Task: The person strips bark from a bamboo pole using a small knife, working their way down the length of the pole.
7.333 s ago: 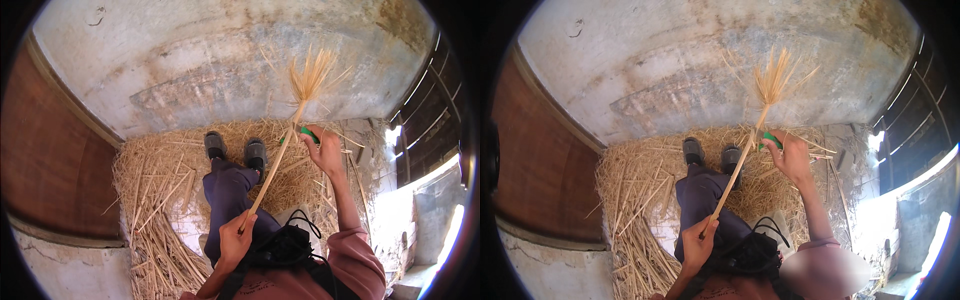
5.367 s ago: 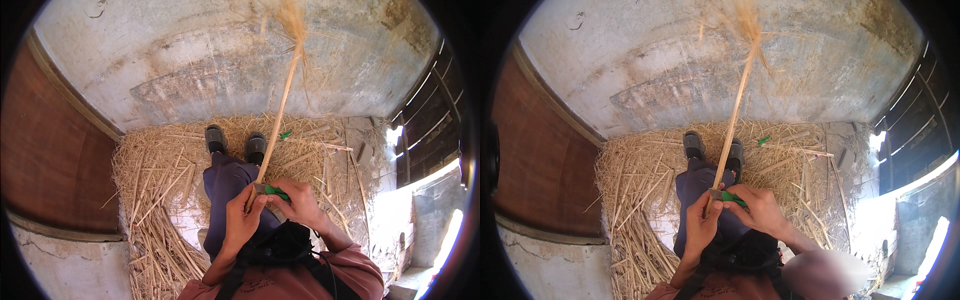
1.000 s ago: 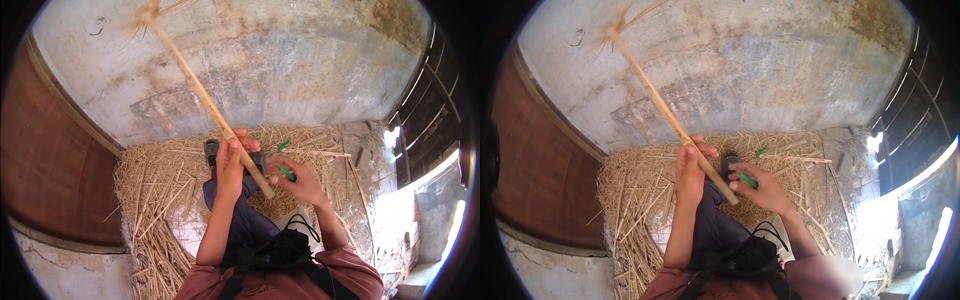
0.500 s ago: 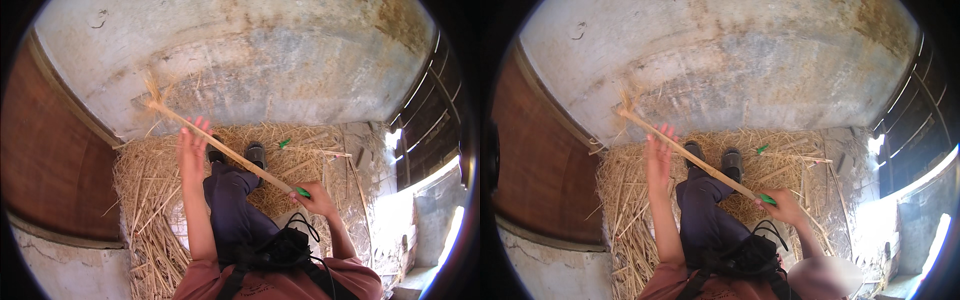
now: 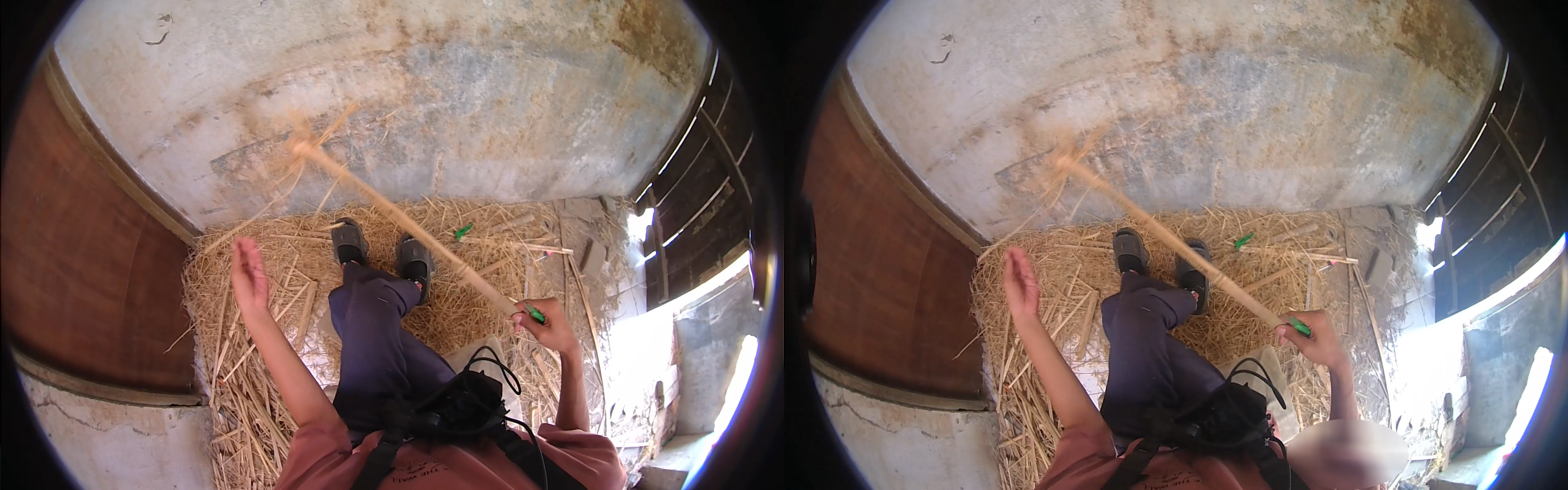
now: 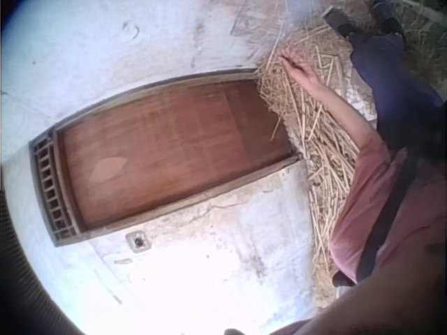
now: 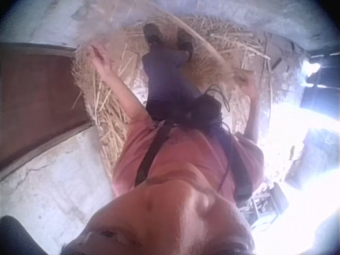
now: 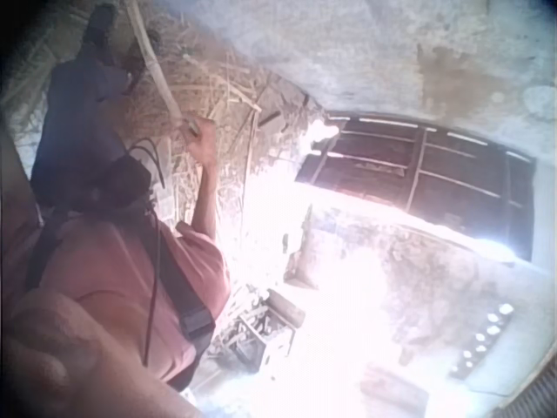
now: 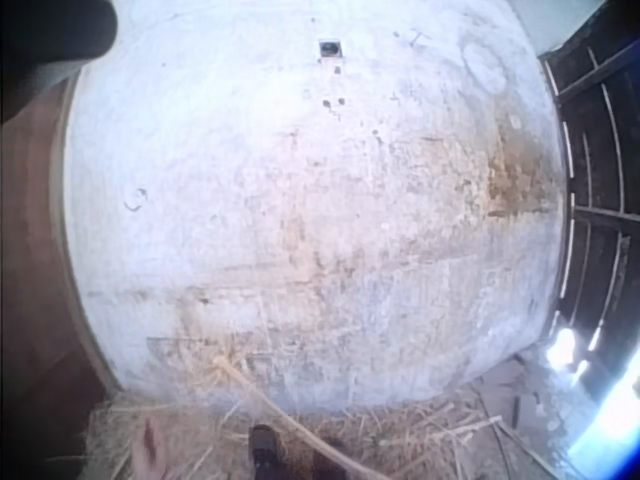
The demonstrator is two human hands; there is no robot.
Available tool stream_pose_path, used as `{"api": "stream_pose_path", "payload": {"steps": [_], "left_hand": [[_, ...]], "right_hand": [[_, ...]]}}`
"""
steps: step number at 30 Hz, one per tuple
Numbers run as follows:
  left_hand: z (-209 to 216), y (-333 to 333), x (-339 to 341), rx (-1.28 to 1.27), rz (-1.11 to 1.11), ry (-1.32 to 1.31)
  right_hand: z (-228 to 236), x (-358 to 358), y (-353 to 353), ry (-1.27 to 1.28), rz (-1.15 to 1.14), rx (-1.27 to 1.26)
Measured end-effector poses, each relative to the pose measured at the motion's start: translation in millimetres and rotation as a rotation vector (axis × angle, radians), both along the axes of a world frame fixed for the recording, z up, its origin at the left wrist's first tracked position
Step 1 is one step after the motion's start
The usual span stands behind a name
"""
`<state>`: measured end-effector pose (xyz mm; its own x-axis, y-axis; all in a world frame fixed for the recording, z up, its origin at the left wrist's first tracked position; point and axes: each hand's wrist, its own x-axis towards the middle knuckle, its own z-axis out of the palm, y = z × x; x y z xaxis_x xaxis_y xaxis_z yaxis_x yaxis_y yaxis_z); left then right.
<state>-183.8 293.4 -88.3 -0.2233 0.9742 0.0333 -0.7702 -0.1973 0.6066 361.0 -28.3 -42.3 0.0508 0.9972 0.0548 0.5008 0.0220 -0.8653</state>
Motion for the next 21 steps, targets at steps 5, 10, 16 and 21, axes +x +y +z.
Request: {"api": "stream_pose_path", "payload": {"steps": [5, 10, 16, 21], "left_hand": [[-49.1, -12.9, -41.4, -0.100, 0.401, -0.370], [-63.1, -47.9, 34.6, -0.230, -0.137, 0.389], [19.2, -63.3, 125.8, -0.060, -0.387, 0.426], [32.5, -22.7, 114.4, -0.005, -0.159, 0.034]], "right_hand": [[6.5, 5.8, 1.9, -0.115, -0.049, -0.018], [3.6, -7.0, 7.2, -0.063, -0.069, -0.042], [1.6, -24.2, 14.8, -0.070, 0.033, -0.018], [-10.8, -17.2, 9.2, -0.035, 0.097, -0.030]]}}
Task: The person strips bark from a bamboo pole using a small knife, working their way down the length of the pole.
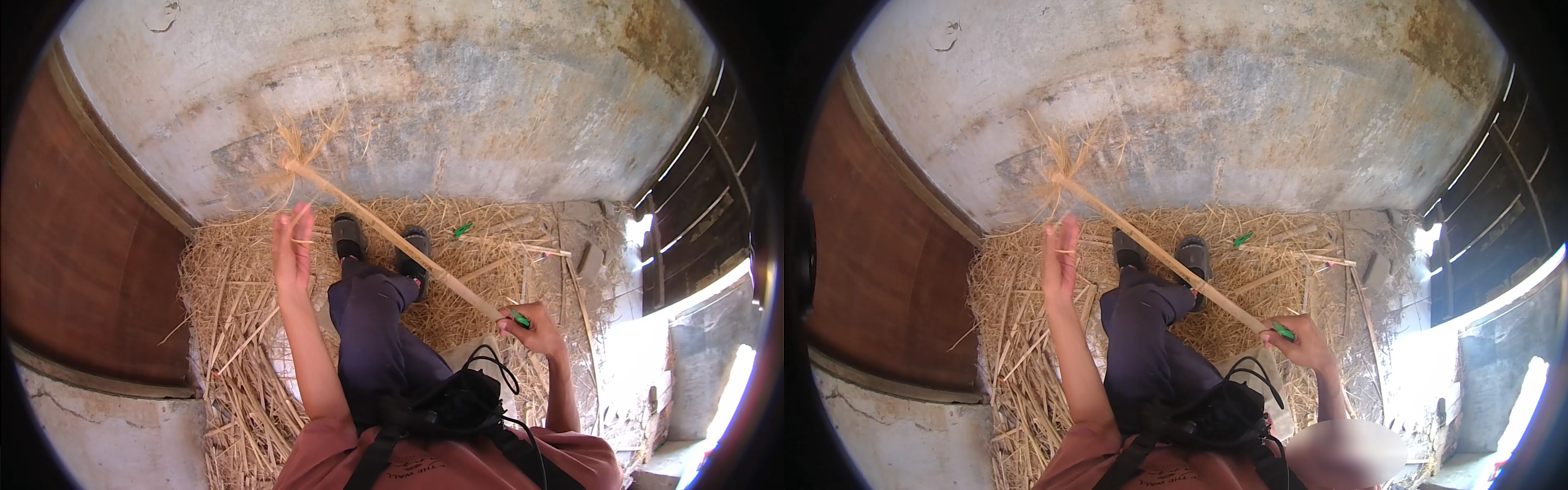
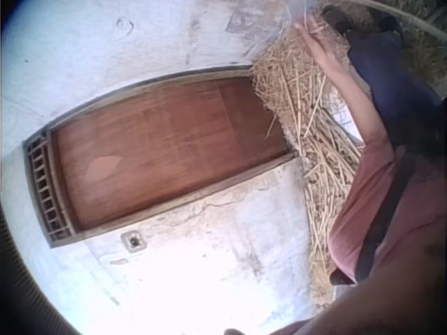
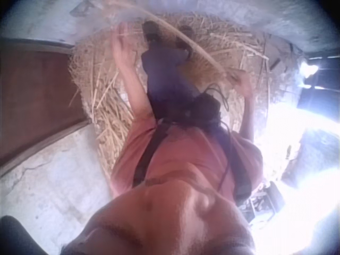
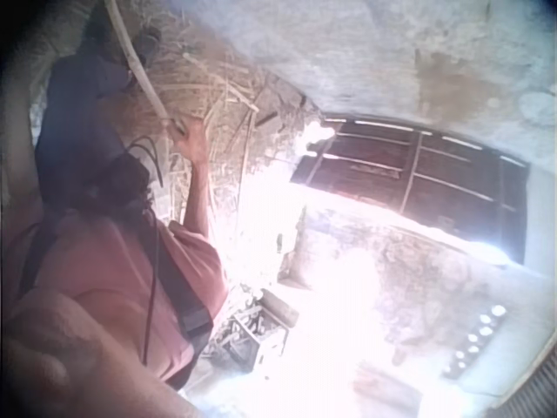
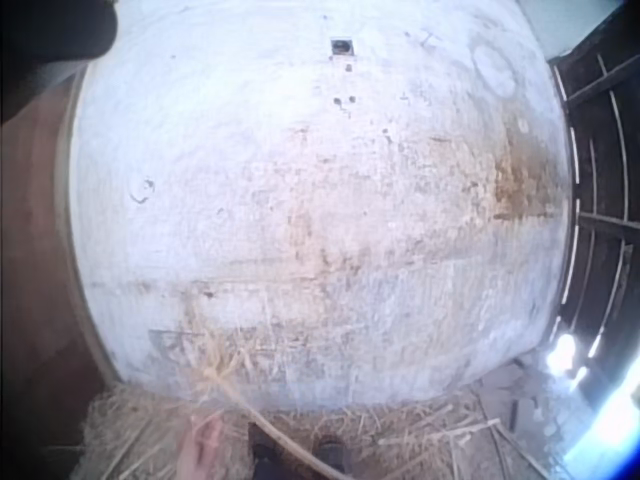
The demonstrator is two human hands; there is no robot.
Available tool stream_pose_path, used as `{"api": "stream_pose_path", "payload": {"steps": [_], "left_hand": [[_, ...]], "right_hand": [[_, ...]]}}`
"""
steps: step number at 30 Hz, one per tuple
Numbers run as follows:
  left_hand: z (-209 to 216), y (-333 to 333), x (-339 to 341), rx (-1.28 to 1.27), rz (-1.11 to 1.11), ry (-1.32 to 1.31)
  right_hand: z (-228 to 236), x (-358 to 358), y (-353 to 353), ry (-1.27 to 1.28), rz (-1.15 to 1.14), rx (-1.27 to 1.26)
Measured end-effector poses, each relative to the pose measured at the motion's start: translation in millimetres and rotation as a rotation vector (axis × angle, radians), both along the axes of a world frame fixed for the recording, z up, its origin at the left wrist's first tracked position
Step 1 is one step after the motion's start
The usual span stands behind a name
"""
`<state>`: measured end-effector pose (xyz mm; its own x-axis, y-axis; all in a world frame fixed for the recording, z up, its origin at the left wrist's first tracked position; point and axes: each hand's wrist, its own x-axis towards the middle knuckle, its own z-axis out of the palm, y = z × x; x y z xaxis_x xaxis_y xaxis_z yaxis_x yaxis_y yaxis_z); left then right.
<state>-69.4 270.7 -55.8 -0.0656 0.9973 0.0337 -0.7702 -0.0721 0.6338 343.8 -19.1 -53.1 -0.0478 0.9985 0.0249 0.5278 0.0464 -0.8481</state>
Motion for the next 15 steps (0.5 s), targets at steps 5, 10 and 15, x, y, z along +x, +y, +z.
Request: {"api": "stream_pose_path", "payload": {"steps": [5, 10, 15], "left_hand": [[-22.7, 25.9, -32.5, 0.077, 0.209, 0.086], [-53.4, 26.9, -82.2, -0.009, 0.294, 0.184], [-59.8, 11.2, -92.8, -0.019, 0.339, 0.248]], "right_hand": [[-1.9, 6.6, -4.8, 0.063, -0.011, -0.012], [-5.2, 21.8, -9.2, 0.105, -0.053, -0.039], [6.1, 29.5, -10.2, 0.058, -0.061, -0.050]]}}
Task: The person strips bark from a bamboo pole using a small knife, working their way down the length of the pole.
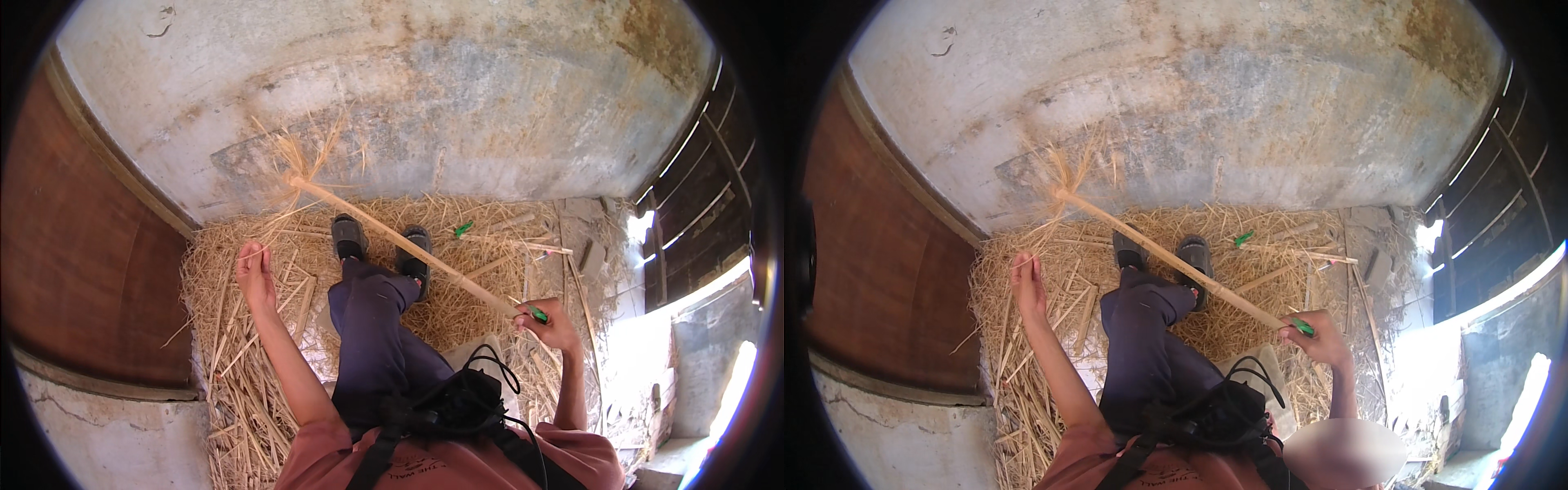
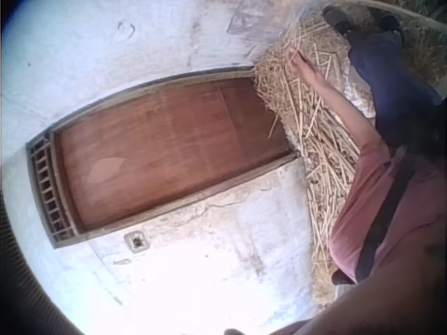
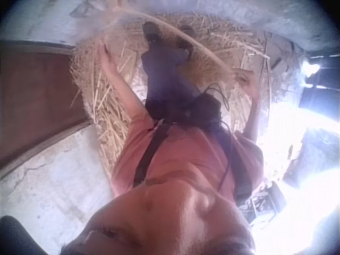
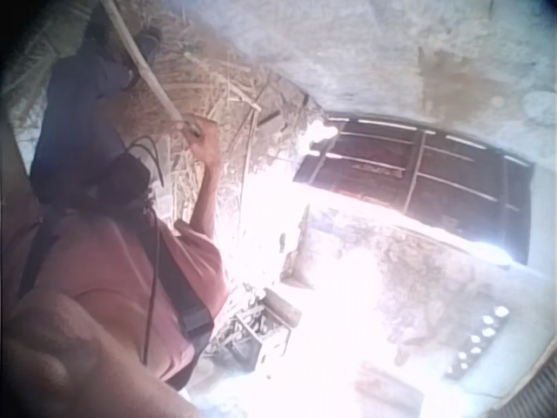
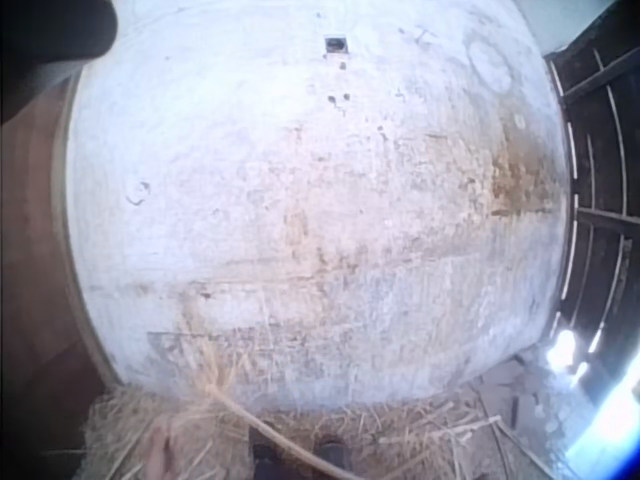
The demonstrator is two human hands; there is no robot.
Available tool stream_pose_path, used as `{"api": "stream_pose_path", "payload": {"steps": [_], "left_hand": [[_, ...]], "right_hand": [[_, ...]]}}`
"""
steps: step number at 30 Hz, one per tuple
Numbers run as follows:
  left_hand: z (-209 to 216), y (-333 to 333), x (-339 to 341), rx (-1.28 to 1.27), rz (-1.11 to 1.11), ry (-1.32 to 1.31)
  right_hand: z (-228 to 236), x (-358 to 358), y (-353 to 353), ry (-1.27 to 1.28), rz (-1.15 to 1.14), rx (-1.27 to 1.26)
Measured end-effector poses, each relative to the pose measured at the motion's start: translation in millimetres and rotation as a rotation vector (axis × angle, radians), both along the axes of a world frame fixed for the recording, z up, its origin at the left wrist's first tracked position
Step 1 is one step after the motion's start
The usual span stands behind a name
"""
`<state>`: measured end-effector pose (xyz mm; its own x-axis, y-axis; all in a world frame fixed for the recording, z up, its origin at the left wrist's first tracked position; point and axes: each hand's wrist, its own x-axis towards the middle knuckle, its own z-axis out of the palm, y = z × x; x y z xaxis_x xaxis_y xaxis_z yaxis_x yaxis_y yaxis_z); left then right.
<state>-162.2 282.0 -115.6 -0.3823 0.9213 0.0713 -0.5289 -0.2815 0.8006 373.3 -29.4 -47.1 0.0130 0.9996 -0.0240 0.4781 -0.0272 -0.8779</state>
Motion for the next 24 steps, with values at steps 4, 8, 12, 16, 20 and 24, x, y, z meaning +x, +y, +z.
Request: {"api": "stream_pose_path", "payload": {"steps": [4, 8, 12, 16, 20, 24], "left_hand": [[-7.7, -9.0, -26.0, 0.061, -0.099, -0.022], [-11.2, -7.6, -49.2, 0.044, -0.066, -0.358], [-15.7, -8.0, -45.7, 0.088, -0.087, -0.503], [-56.4, -4.2, -131.6, 0.257, -0.073, -0.675], [-70.6, -9.2, -158.0, 0.143, 0.272, -0.770], [-88.8, -33.4, -145.4, -0.001, 0.275, -0.268]], "right_hand": [[-0.6, 3.6, 1.3, 0.001, 0.005, 0.038], [-6.4, 10.1, 4.0, -0.065, 0.010, 0.058], [-11.9, 16.8, -4.4, -0.165, -0.029, 0.048], [-14.6, 18.6, 1.2, -0.041, -0.061, -0.007], [-11.2, 25.9, -6.2, -0.068, -0.129, -0.055], [-18.8, 20.8, -1.7, -0.067, -0.164, -0.057]]}}
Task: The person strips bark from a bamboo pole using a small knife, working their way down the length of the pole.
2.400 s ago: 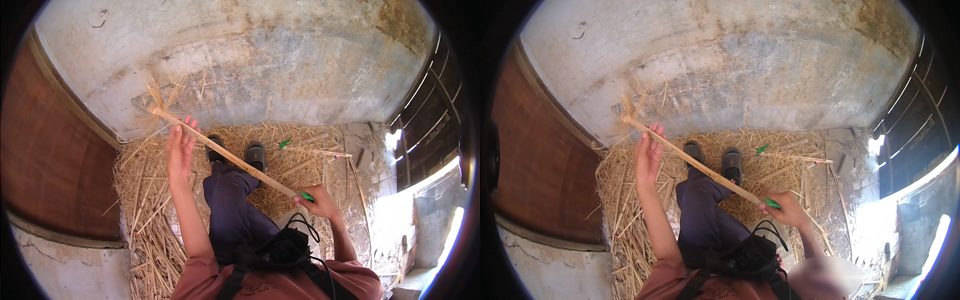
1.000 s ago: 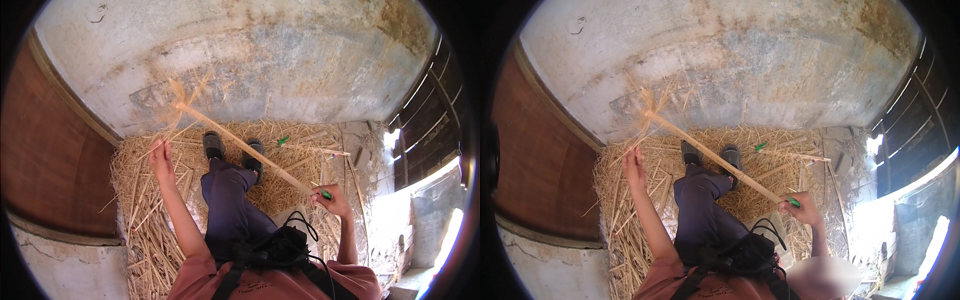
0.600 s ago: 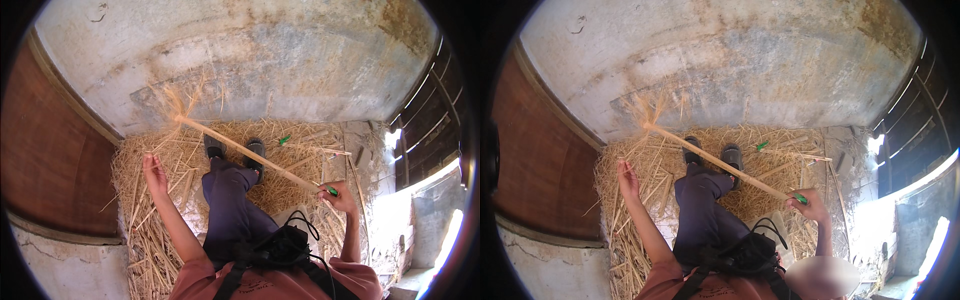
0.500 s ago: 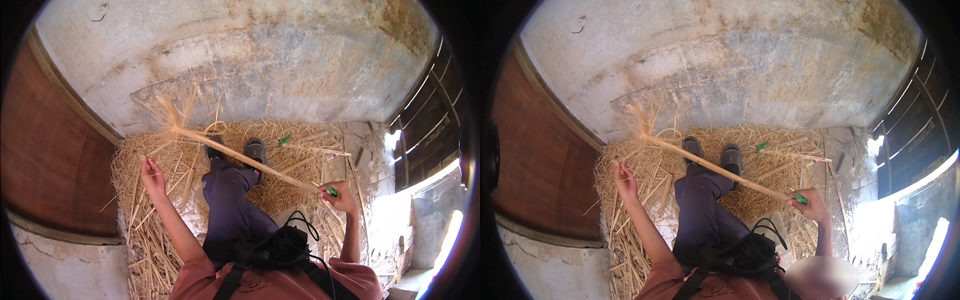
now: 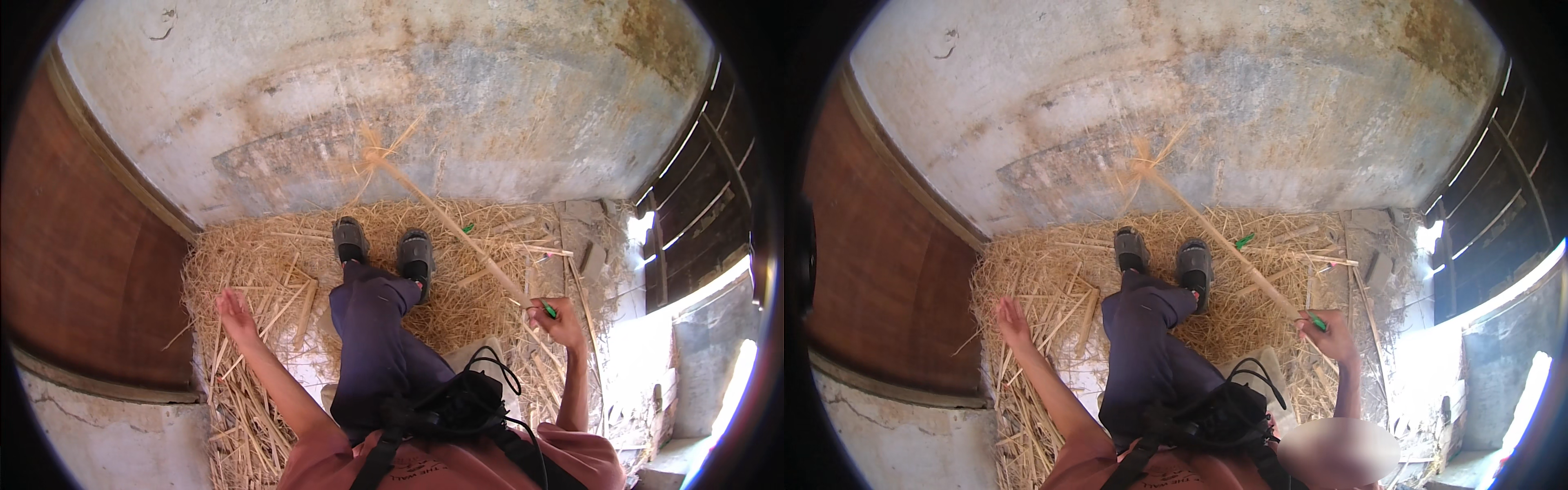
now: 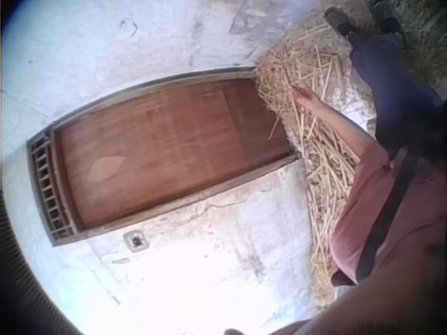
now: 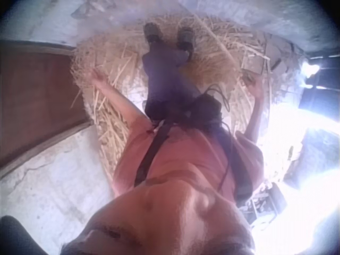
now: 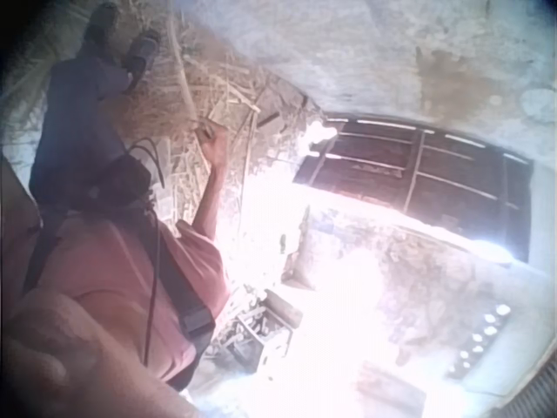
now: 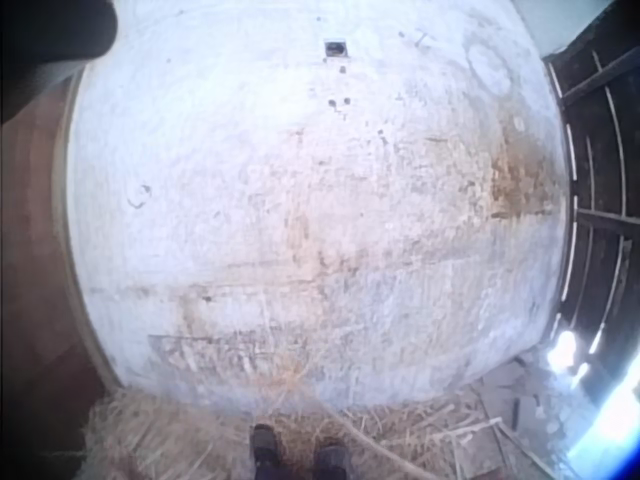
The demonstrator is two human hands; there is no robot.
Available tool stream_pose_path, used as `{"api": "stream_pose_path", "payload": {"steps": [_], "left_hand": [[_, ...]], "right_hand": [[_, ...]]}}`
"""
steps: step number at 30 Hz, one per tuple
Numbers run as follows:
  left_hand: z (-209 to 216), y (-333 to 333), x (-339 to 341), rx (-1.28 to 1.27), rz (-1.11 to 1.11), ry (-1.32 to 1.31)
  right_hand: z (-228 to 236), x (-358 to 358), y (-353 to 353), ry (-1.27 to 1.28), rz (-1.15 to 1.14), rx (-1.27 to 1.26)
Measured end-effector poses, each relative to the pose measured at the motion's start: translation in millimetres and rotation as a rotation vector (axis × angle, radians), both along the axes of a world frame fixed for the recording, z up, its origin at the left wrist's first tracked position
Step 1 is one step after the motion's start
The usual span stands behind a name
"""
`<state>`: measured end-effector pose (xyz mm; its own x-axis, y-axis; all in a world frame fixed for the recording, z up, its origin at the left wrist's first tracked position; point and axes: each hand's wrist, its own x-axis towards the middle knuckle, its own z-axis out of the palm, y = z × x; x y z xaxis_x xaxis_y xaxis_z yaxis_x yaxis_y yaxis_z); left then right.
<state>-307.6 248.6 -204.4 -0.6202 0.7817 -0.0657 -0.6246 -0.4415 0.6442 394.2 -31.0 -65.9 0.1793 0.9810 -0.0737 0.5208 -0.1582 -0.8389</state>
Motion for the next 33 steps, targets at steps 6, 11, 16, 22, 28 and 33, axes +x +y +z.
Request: {"api": "stream_pose_path", "payload": {"steps": [6, 11, 16, 22, 28, 33], "left_hand": [[54.6, -27.9, 146.3, -0.275, -0.671, 0.489], [83.8, -16.1, 198.3, -0.038, -0.836, 0.376], [101.7, 7.5, 203.8, 0.154, -0.736, 0.046], [79.3, 30.7, 146.0, 0.056, -0.562, 0.026], [88.8, 12.6, 142.5, -0.110, -0.465, 0.336], [63.7, 14.1, 96.5, -0.044, -0.296, 0.455]], "right_hand": [[-12.0, -23.7, 5.8, 0.081, 0.096, 0.043], [-3.8, -44.5, 16.2, 0.245, 0.188, 0.045], [-2.3, -45.0, 14.4, 0.229, 0.224, 0.041], [-5.4, -34.5, 10.8, 0.250, 0.200, 0.078], [-5.3, -13.5, 3.8, 0.190, 0.135, 0.075], [3.8, 0.6, 3.6, 0.062, 0.132, 0.033]]}}
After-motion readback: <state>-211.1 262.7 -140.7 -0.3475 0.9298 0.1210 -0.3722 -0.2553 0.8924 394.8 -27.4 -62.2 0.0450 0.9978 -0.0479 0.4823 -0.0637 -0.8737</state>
